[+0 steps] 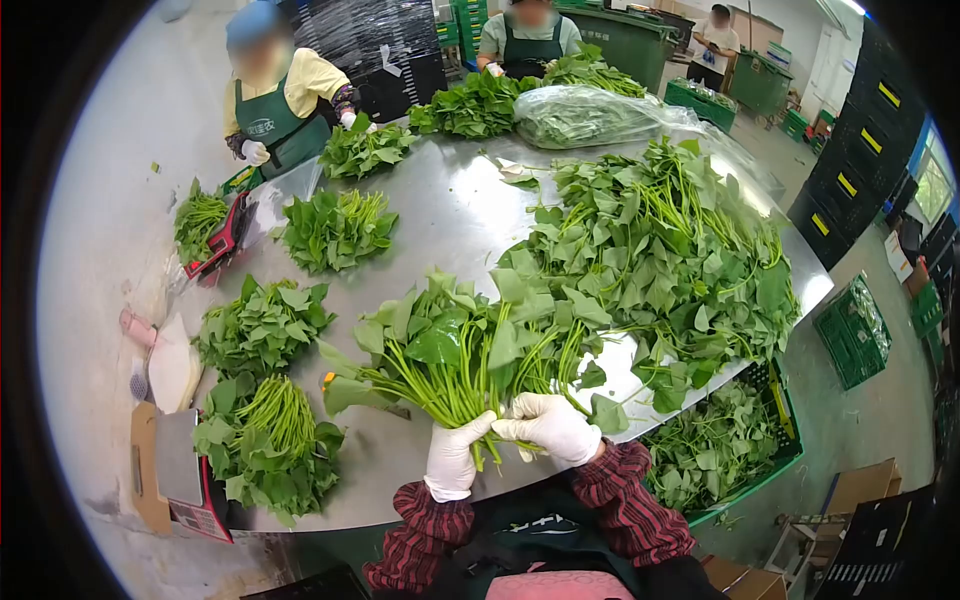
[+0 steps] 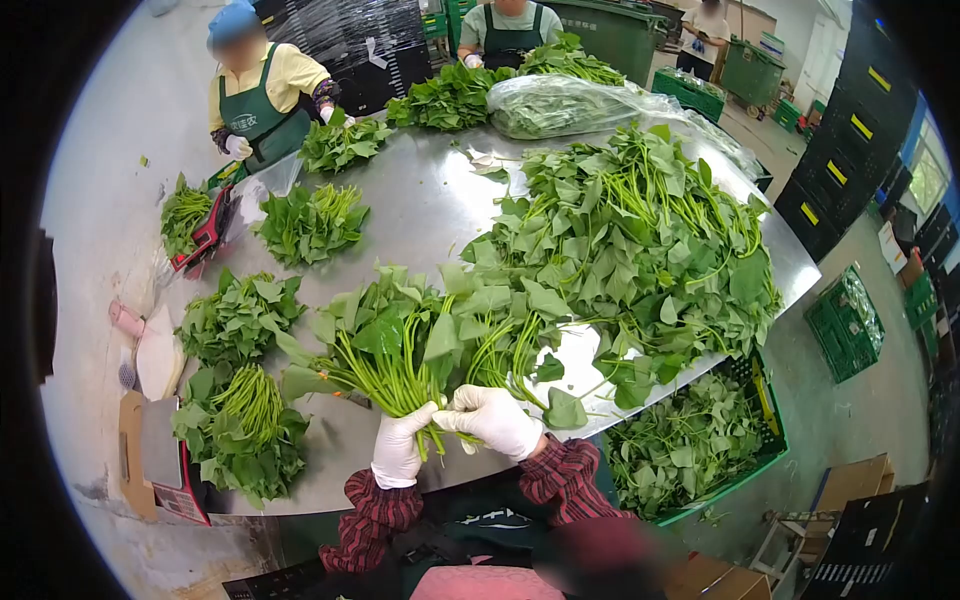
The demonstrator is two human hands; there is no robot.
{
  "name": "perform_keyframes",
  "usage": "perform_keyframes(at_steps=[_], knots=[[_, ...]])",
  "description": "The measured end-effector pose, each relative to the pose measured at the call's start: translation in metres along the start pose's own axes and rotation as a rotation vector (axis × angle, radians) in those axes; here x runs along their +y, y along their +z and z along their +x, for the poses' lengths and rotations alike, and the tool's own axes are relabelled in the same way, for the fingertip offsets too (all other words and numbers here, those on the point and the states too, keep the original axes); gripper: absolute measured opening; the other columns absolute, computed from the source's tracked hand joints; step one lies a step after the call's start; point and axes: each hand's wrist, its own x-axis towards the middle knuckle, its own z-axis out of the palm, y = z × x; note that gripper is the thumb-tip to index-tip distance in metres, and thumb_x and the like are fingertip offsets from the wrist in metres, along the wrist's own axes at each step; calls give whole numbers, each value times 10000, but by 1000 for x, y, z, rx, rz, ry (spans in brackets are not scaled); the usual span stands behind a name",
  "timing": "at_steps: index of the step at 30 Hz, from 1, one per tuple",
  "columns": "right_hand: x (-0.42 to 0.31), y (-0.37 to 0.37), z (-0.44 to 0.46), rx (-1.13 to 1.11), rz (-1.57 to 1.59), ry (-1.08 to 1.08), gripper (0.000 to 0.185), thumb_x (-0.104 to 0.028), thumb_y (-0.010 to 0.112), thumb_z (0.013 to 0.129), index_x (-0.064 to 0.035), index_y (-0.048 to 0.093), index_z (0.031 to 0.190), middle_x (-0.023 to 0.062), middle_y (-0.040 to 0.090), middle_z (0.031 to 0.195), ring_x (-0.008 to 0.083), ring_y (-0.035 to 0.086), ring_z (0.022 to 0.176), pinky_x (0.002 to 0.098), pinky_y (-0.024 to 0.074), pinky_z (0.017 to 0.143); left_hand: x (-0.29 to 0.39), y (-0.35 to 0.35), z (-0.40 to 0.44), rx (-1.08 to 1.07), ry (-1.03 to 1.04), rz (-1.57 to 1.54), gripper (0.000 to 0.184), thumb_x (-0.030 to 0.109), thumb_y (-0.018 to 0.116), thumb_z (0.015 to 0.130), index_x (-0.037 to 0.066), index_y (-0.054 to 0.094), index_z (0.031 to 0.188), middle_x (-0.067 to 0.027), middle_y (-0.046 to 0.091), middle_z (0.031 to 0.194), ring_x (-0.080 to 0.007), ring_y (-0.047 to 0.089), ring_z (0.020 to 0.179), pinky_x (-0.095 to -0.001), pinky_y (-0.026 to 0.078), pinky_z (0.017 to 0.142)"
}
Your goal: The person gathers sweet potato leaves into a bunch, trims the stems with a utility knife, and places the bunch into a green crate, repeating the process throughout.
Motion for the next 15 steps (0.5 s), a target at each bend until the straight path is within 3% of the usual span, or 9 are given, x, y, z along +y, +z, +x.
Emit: perform_keyframes(at_steps=[3,5,7,9,10,12,15], knots=[[1,1,1,172,-75,-110,239,-208,695,805,-18,556,848,-13,547,637,42,477,508,180,366,458,0,3,1,-33,22,83,270,-39,632,770,-6,593,1035,-53,637,937,-146,609,813,-265,479,754],[12,-5,9,287,-296,-305,264,-214,711,788,-9,557,852,-21,539,671,27,462,550,175,373,483,3,15,-3,-6,105,175,281,-42,643,755,-10,596,1030,-59,641,939,-140,610,811,-268,482,751],[2,-2,4,289,-315,-293,275,-201,710,785,5,563,891,-27,531,691,22,454,578,177,372,493,1,13,-4,-18,94,210,280,-43,648,748,-12,601,1022,-59,643,936,-139,609,811,-268,483,751],[3,-9,4,122,-174,-98,309,-212,714,774,5,571,942,-24,529,680,33,456,549,183,368,476,1,10,-4,-28,87,247,279,-45,652,741,-14,605,1014,-60,644,933,-138,609,810,-268,483,751],[3,-16,2,120,-172,-97,309,-212,714,774,5,571,942,-24,529,680,33,456,549,183,368,476,1,9,-5,-50,65,261,273,-42,656,737,-13,610,1004,-58,645,926,-136,608,809,-265,482,747],[4,-30,-3,-178,89,-52,307,-218,697,785,-3,575,968,-18,538,671,43,447,509,195,355,448,3,8,-6,-72,43,276,266,-40,659,732,-13,614,994,-56,646,919,-134,607,807,-262,482,743],[2,-34,-6,-175,-48,-33,304,-255,708,779,-11,578,906,-4,543,627,60,467,472,204,326,407,2,10,-8,-87,-23,299,260,-48,653,720,-13,619,976,-58,648,904,-136,608,802,-263,484,736]])
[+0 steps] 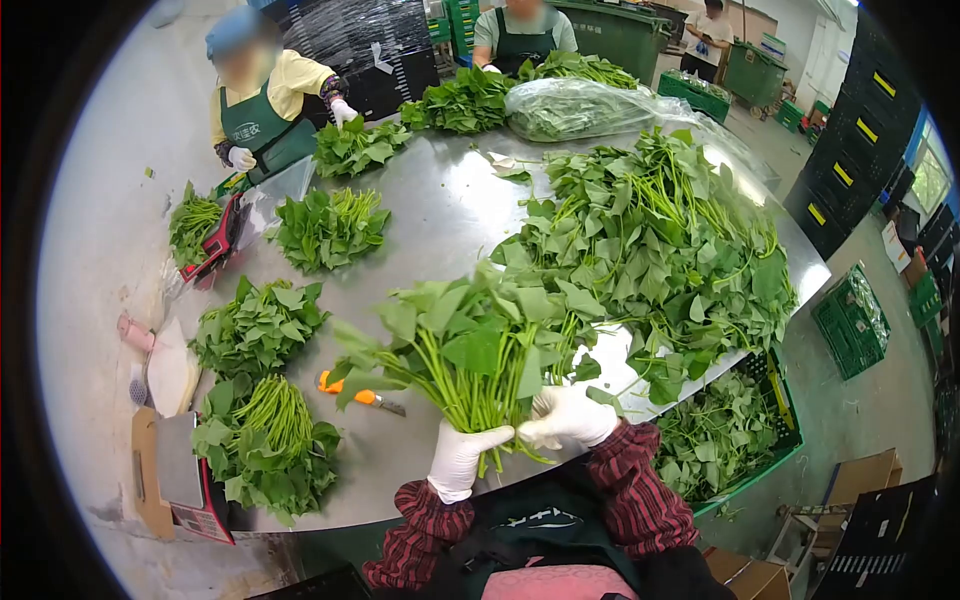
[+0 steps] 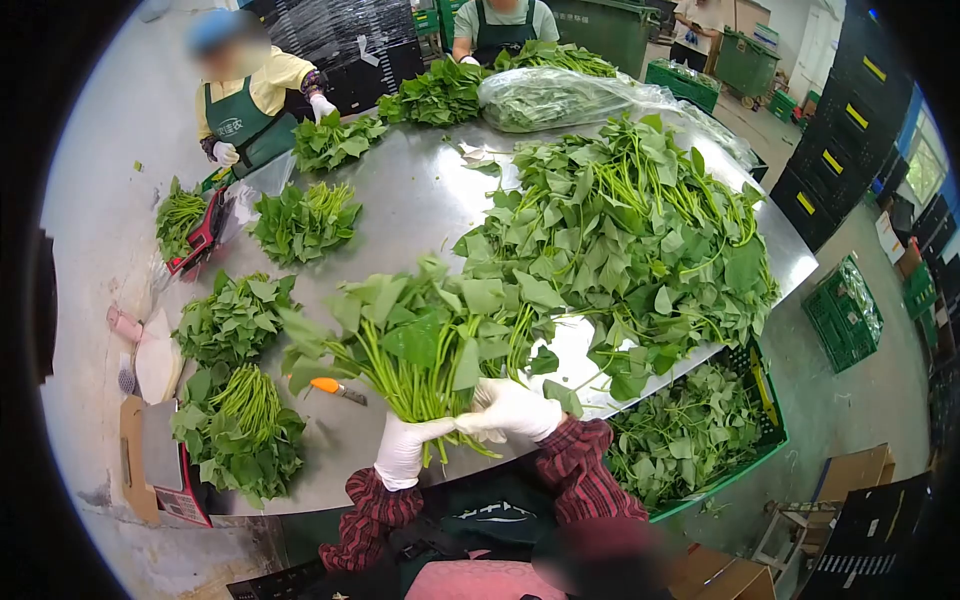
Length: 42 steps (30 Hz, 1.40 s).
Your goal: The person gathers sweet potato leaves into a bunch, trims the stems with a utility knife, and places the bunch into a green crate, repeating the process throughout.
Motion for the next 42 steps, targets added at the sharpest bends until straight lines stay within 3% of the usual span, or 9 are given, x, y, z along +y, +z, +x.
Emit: perform_keyframes(at_steps=[5,7,10,18,22,25,28,33,42], knots=[[22,19,14,337,-142,123,290,-276,679,811,-4,595,870,79,601,643,110,540,512,266,369,428,-11,8,3,-38,-16,-89,274,-66,599,719,-40,584,992,-106,643,908,-186,622,803,-294,490,752],[25,33,18,640,-398,-634,262,-238,655,829,6,589,902,109,628,708,189,580,576,304,434,504,-22,6,7,32,-32,-244,185,-42,557,764,-59,579,947,-136,636,877,-228,628,788,-325,489,770],[12,41,3,600,-621,-344,307,-136,686,802,1,521,1021,34,584,690,139,519,557,290,452,525,-37,-7,12,5,-100,-469,195,-40,558,775,-45,557,970,-138,628,857,-246,620,806,-348,482,793],[-3,-38,-93,909,418,-563,222,-289,582,881,-80,564,808,26,557,608,91,470,379,172,277,319,-12,-30,21,162,59,-488,239,-36,556,814,31,541,1043,-74,605,912,-206,592,828,-401,484,847],[32,-114,-131,1744,-1182,409,521,-484,551,855,35,575,825,131,639,690,160,593,545,301,471,518,-6,-29,19,171,68,-425,230,-39,568,808,21,566,1031,-60,609,915,-178,593,827,-370,496,816],[15,-65,-107,1338,-752,-37,392,-379,589,858,3,581,948,134,625,722,220,595,536,323,489,544,-4,-11,15,185,93,-320,256,-41,591,792,19,577,1041,-58,625,922,-176,607,850,-315,494,776],[-1,19,-58,917,-1056,-144,424,-351,594,838,-18,539,1095,164,620,872,328,612,754,381,490,657,-9,-3,14,139,56,-298,260,-29,605,787,12,578,1043,-62,627,920,-174,608,845,-310,491,768],[36,55,-3,713,-1211,-622,172,-215,605,824,-80,507,780,101,496,638,296,545,585,383,425,497,-9,0,3,32,77,-257,308,-9,600,782,-15,561,1088,-74,632,957,-173,600,885,-306,463,819],[53,29,-9,748,-1160,-356,401,-443,623,798,-55,617,902,111,612,686,293,610,622,374,477,556,-26,-18,9,-160,63,-207,154,65,621,806,-1,621,945,-85,643,910,-171,601,862,-300,453,839]])
